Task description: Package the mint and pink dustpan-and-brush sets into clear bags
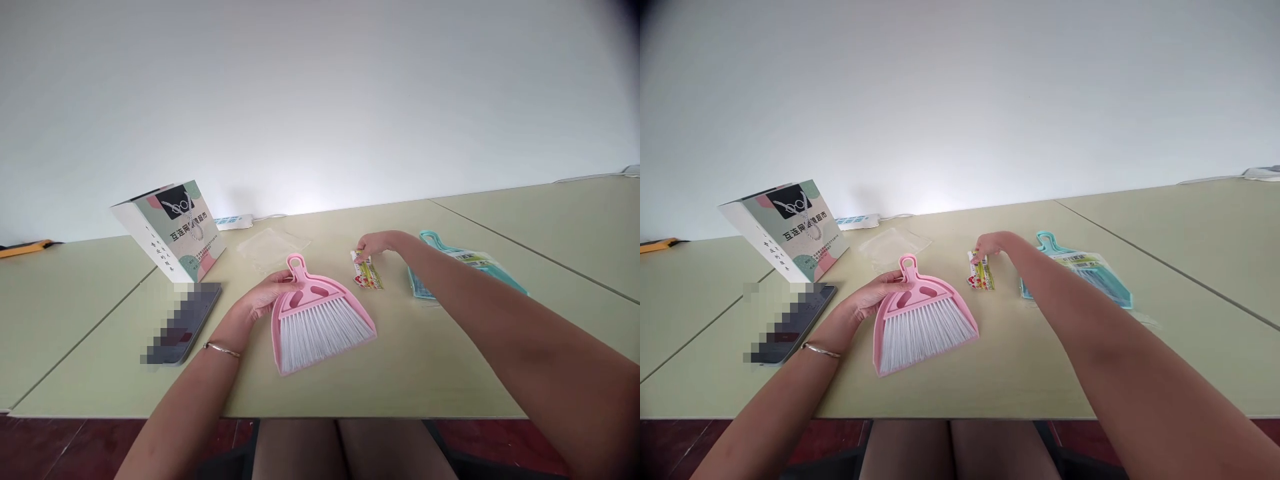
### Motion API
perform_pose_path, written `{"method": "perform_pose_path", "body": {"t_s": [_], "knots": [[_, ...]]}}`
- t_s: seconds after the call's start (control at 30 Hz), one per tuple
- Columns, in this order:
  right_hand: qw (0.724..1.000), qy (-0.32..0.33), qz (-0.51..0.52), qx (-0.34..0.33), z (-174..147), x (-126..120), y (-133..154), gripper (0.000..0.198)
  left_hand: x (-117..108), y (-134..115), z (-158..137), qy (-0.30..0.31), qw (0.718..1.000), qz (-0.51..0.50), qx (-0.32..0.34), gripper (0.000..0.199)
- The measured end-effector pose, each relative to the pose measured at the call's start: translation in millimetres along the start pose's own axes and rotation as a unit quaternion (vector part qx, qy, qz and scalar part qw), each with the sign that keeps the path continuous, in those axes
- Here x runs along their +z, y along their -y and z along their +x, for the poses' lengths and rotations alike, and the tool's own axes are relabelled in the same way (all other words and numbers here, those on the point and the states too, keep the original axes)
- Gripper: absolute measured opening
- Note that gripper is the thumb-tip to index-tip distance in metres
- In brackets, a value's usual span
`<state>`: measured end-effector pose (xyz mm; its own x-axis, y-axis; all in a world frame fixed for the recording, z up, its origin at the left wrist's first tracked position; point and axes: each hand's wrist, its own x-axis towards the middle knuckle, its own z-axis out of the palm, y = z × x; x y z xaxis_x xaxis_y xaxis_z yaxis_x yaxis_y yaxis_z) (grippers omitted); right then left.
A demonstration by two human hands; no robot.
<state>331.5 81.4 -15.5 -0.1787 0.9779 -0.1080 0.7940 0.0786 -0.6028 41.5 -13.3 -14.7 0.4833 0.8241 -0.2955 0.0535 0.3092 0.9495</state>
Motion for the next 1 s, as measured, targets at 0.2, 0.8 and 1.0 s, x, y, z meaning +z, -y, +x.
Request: {"method": "perform_pose_path", "body": {"t_s": [0.2, 0.8, 1.0], "knots": [[0.998, 0.04, 0.038, 0.037, -35.0, -15.7, 15.5, 0.025, 1.2, 3.6, 6.4, -0.055, 0.998, -0.04, 0.003, 0.038], [0.932, -0.324, 0.107, -0.119, -100.4, 101.5, 72.4, 0.051, 21.3, 8.1, 11.6, -0.127, 0.967, -0.201, 0.091, 0.02], [0.878, -0.366, 0.308, 0.003, -98.9, 100.2, 67.8, 0.104, 28.9, 10.8, 14.1, -0.133, 0.95, -0.252, 0.13, 0.02]]}}
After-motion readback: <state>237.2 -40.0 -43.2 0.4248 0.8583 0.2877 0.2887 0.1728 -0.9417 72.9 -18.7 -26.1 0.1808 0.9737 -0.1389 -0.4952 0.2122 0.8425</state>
